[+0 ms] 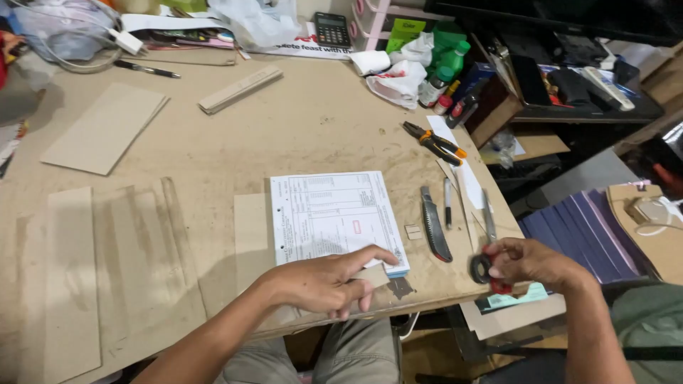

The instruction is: Measuring, marking, and cutting cardboard strips using a pen, scissors, and a utility knife on a workbench.

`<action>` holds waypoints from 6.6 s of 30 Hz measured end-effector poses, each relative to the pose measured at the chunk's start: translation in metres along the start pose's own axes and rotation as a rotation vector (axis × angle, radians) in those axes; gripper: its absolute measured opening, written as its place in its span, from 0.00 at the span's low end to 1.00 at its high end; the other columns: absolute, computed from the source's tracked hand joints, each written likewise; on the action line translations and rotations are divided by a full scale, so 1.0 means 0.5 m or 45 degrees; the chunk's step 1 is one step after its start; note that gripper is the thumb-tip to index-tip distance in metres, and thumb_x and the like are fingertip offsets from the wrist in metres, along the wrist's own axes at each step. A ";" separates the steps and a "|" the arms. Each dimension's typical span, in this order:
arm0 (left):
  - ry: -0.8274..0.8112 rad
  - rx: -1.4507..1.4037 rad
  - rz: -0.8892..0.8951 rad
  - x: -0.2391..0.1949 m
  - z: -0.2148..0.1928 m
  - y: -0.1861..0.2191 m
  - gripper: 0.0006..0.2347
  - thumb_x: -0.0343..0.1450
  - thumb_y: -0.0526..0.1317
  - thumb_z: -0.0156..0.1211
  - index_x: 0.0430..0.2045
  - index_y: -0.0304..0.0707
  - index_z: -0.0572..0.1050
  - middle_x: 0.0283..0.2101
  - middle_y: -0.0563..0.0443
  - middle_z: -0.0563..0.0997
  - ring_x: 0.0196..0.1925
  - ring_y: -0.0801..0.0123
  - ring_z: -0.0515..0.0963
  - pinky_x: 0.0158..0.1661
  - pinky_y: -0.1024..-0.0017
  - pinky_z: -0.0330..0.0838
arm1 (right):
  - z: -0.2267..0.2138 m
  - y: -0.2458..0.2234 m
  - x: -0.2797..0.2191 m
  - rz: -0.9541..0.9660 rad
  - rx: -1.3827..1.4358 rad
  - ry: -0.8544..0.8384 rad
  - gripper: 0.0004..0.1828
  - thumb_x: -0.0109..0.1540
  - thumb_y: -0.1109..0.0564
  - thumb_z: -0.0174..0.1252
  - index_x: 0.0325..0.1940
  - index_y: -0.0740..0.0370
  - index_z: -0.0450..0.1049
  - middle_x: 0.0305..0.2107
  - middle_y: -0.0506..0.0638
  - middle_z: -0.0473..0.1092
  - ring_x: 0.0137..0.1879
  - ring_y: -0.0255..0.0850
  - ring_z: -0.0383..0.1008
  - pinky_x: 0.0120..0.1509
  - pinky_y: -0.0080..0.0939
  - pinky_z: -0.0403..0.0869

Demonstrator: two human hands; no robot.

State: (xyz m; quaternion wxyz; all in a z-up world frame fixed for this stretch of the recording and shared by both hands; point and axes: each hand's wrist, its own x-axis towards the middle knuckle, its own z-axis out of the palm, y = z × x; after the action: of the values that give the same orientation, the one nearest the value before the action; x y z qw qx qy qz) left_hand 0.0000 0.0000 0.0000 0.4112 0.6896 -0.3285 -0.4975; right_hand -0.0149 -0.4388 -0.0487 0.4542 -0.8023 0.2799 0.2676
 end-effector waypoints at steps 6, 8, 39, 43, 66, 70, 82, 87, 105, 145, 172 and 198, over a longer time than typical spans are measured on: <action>0.265 0.104 -0.034 -0.031 0.024 -0.035 0.13 0.79 0.47 0.33 0.58 0.54 0.58 0.43 0.55 0.82 0.28 0.71 0.79 0.32 0.72 0.72 | 0.145 -0.092 -0.087 -0.219 -0.708 0.480 0.14 0.68 0.43 0.55 0.51 0.48 0.80 0.38 0.44 0.81 0.29 0.34 0.72 0.37 0.30 0.76; 0.298 0.090 -0.042 -0.039 0.034 -0.038 0.13 0.79 0.48 0.33 0.57 0.53 0.58 0.42 0.56 0.83 0.25 0.72 0.79 0.33 0.71 0.73 | 0.211 -0.107 -0.058 -0.339 -0.749 0.506 0.18 0.69 0.43 0.51 0.61 0.43 0.74 0.40 0.45 0.76 0.39 0.36 0.73 0.48 0.37 0.77; 1.727 0.970 0.236 -0.088 0.188 -0.269 0.23 0.64 0.37 0.73 0.55 0.38 0.77 0.53 0.40 0.76 0.54 0.60 0.78 0.42 0.75 0.81 | 0.513 -0.062 -0.131 -0.663 0.655 0.295 0.09 0.60 0.61 0.65 0.42 0.66 0.85 0.31 0.55 0.82 0.28 0.42 0.76 0.37 0.40 0.78; 1.900 0.535 0.434 -0.109 0.204 -0.199 0.13 0.69 0.46 0.64 0.44 0.45 0.79 0.33 0.56 0.85 0.32 0.77 0.84 0.32 0.78 0.84 | 0.525 -0.007 -0.091 -0.716 1.341 -0.169 0.07 0.61 0.65 0.63 0.43 0.70 0.80 0.28 0.56 0.77 0.24 0.36 0.72 0.28 0.31 0.73; 1.584 -0.518 0.367 -0.171 0.060 -0.216 0.16 0.68 0.37 0.64 0.49 0.35 0.78 0.51 0.47 0.87 0.51 0.67 0.86 0.53 0.73 0.81 | 0.159 -0.171 0.210 -0.223 -0.834 0.997 0.36 0.58 0.45 0.53 0.72 0.44 0.70 0.60 0.69 0.72 0.64 0.70 0.69 0.64 0.66 0.67; 1.481 -0.681 0.514 -0.174 0.062 -0.245 0.17 0.68 0.34 0.64 0.52 0.35 0.75 0.53 0.41 0.85 0.53 0.60 0.85 0.54 0.65 0.86 | 0.164 -0.193 0.195 -0.217 -0.831 0.970 0.37 0.58 0.50 0.51 0.73 0.44 0.69 0.58 0.70 0.73 0.63 0.70 0.70 0.63 0.66 0.66; 1.361 -0.283 0.252 -0.215 0.012 -0.218 0.14 0.74 0.39 0.52 0.53 0.34 0.72 0.36 0.48 0.78 0.38 0.67 0.79 0.39 0.74 0.78 | 0.209 -0.076 0.091 -1.064 0.374 0.985 0.08 0.73 0.51 0.58 0.48 0.57 0.74 0.56 0.45 0.70 0.56 0.32 0.75 0.57 0.26 0.77; 1.106 -0.236 0.337 -0.225 -0.032 -0.174 0.14 0.75 0.44 0.46 0.48 0.37 0.75 0.51 0.50 0.82 0.49 0.67 0.82 0.46 0.69 0.81 | 0.329 -0.067 -0.019 -0.824 1.277 0.660 0.09 0.79 0.48 0.54 0.53 0.55 0.70 0.35 0.39 0.69 0.38 0.27 0.74 0.46 0.23 0.84; 1.001 -0.011 0.332 -0.193 -0.029 -0.119 0.10 0.77 0.43 0.45 0.44 0.43 0.75 0.34 0.59 0.72 0.36 0.72 0.71 0.39 0.72 0.66 | 0.342 0.045 0.090 -1.124 1.305 0.598 0.19 0.71 0.51 0.59 0.67 0.45 0.68 0.41 0.50 0.74 0.40 0.31 0.75 0.40 0.28 0.74; 1.191 -0.605 0.912 -0.132 0.075 -0.246 0.12 0.76 0.38 0.55 0.51 0.31 0.69 0.40 0.45 0.78 0.40 0.66 0.80 0.45 0.69 0.79 | 0.310 0.046 0.111 -0.984 -0.367 1.533 0.20 0.69 0.58 0.58 0.64 0.58 0.83 0.46 0.54 0.79 0.57 0.61 0.68 0.56 0.64 0.67; 1.509 -1.252 0.618 0.015 0.145 -0.239 0.15 0.71 0.40 0.63 0.50 0.32 0.80 0.28 0.48 0.82 0.32 0.68 0.80 0.38 0.73 0.78 | 0.200 0.093 -0.066 -0.319 -0.469 1.166 0.30 0.69 0.38 0.51 0.63 0.62 0.78 0.49 0.59 0.77 0.50 0.56 0.78 0.55 0.62 0.71; 1.324 -1.570 0.612 0.095 0.173 -0.124 0.17 0.65 0.38 0.67 0.47 0.29 0.78 0.49 0.28 0.86 0.36 0.58 0.87 0.39 0.68 0.86 | 0.414 0.393 0.017 -0.396 1.198 0.867 0.21 0.66 0.51 0.52 0.25 0.69 0.72 0.20 0.62 0.69 0.28 0.54 0.72 0.41 0.45 0.72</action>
State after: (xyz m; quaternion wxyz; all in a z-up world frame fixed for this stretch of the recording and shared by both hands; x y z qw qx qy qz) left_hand -0.0665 -0.0339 -0.0898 0.9080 0.3940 0.0954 -0.1058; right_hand -0.1809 -0.3433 -0.2604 0.6792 -0.5872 0.3774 -0.2266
